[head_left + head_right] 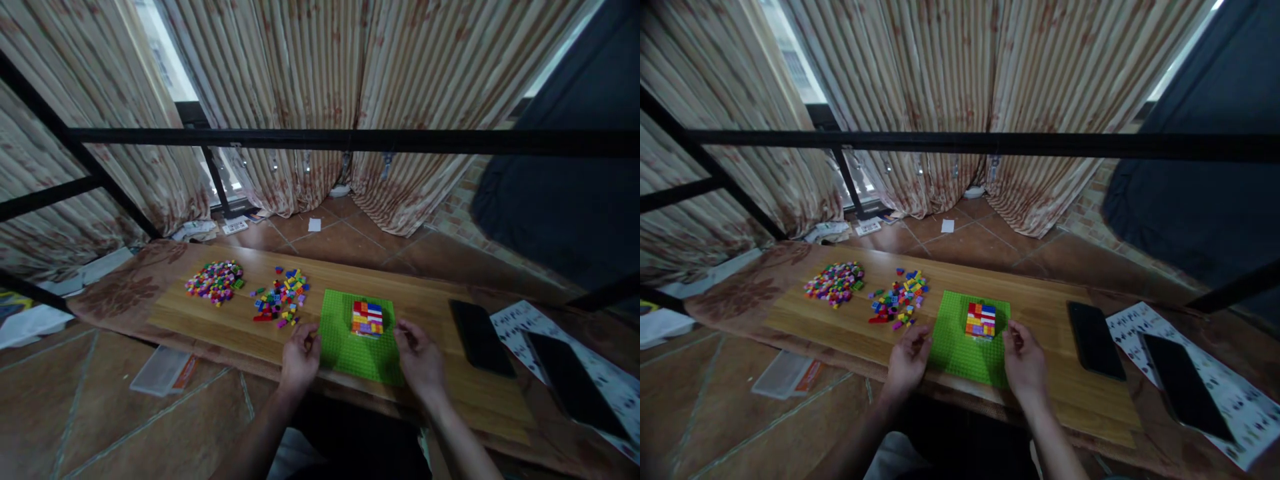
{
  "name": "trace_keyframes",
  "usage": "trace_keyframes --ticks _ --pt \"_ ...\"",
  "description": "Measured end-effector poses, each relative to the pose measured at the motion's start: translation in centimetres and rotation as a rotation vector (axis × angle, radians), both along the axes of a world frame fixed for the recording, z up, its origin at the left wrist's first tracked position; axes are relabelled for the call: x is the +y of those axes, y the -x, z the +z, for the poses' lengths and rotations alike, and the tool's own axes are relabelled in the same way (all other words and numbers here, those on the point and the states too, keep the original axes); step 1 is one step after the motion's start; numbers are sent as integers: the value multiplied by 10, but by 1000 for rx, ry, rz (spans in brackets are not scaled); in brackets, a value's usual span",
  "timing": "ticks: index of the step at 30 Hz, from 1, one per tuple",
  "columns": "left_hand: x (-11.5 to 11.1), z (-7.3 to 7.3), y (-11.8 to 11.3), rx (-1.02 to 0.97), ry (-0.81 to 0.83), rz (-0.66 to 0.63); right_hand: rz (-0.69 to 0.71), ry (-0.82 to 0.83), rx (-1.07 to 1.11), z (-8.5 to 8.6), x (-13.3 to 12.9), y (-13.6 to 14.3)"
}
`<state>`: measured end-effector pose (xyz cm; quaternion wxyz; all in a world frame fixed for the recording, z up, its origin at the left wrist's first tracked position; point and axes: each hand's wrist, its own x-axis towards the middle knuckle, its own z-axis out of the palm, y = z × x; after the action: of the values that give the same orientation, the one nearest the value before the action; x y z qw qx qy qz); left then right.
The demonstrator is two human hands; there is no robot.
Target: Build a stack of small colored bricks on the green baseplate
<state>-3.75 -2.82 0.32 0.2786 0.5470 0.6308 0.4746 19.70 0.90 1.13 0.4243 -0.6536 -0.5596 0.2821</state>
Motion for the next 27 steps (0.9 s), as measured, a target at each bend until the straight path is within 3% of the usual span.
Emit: trace_keyframes --ticks 5,9,16,21,27 --pt "-9 -4 8 -10 0 25 239 -224 -622 13 9 38" --pt "-16 -3 17 19 25 20 377 -254 -854 1 22 60" --pt "-27 -1 28 41 44 39 417 -297 -947 -20 28 59" --pt "-24 -1 46 43 4 116 420 -321 -959 -19 30 56" --pt "-24 0 90 153 15 234 391 -381 -876 -6 22 65"
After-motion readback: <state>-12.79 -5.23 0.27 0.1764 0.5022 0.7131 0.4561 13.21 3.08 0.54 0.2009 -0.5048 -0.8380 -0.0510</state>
